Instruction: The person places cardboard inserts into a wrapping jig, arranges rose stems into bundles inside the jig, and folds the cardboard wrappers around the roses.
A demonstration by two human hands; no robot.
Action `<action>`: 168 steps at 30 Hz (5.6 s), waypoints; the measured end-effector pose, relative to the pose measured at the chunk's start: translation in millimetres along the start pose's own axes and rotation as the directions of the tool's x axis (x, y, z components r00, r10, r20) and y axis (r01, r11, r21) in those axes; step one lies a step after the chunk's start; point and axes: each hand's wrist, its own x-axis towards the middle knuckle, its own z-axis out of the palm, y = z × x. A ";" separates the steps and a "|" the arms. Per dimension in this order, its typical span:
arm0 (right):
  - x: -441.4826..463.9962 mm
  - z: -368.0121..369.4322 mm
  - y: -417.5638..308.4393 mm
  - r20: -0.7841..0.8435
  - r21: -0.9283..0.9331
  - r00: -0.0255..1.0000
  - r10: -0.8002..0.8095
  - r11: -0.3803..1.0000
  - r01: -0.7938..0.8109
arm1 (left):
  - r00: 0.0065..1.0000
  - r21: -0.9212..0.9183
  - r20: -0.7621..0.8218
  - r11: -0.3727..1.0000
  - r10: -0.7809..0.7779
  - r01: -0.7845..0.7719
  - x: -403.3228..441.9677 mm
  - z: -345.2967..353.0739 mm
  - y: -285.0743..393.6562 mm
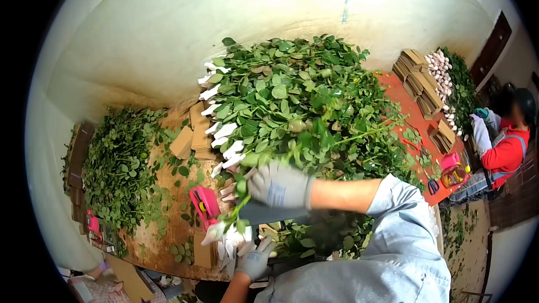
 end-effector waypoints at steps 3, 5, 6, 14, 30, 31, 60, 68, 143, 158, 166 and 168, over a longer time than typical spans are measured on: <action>-30.4 -0.2 -56.8 0.214 -0.043 0.977 -0.017 0.999 0.027 | 1.000 0.003 -0.031 1.000 0.002 -0.001 -3.7 -13.1 9.9; -50.8 -4.5 -82.1 0.375 -0.017 0.926 0.039 0.999 -0.036 | 0.992 -0.091 0.093 0.992 -0.083 0.091 -6.4 -23.1 16.1; -63.8 -4.3 -94.0 0.418 -0.006 0.907 0.062 0.998 -0.065 | 0.974 -0.004 0.181 0.990 -0.136 0.139 -5.4 -24.6 17.5; -119.2 64.4 -123.4 0.722 -0.022 0.641 0.261 0.934 -0.356 | 0.997 -0.090 0.026 0.993 -0.071 0.073 -7.7 -21.6 15.3; -46.9 109.8 -172.5 0.561 0.105 0.800 0.214 0.940 -0.325 | 0.988 -0.011 0.115 0.994 -0.107 0.109 -0.1 -9.7 7.5; -45.1 121.0 -167.2 0.574 0.112 0.786 0.229 0.929 -0.352 | 0.989 -0.029 0.112 0.995 -0.096 0.099 -2.1 -16.2 9.9; -72.7 150.6 -141.1 0.648 0.272 0.737 0.191 0.846 -0.459 | 0.912 -0.165 -0.285 0.952 -0.295 0.256 52.1 -23.4 -49.3; -80.2 165.8 -143.9 0.476 0.206 0.851 0.224 0.912 -0.355 | 0.863 -0.350 -0.344 0.904 -0.369 0.246 46.0 -6.3 -68.3; -20.9 -49.5 289.6 -0.453 0.137 0.556 0.697 0.671 -0.729 | 0.992 -0.069 -0.078 0.993 -0.098 0.093 14.6 -21.9 4.6; 50.1 4.4 151.7 0.544 -0.125 0.790 0.283 0.958 -0.258 | 0.990 -0.099 -0.071 0.988 -0.125 0.118 13.4 -17.7 2.5; 16.3 16.7 174.8 0.317 -0.063 0.838 0.444 0.892 -0.448 | 0.984 -0.097 0.050 0.980 -0.168 0.172 11.1 -30.2 8.5; 16.4 3.4 177.5 0.175 -0.049 0.837 0.518 0.854 -0.518 | 0.986 -0.115 0.041 0.979 -0.162 0.165 13.1 -24.7 4.7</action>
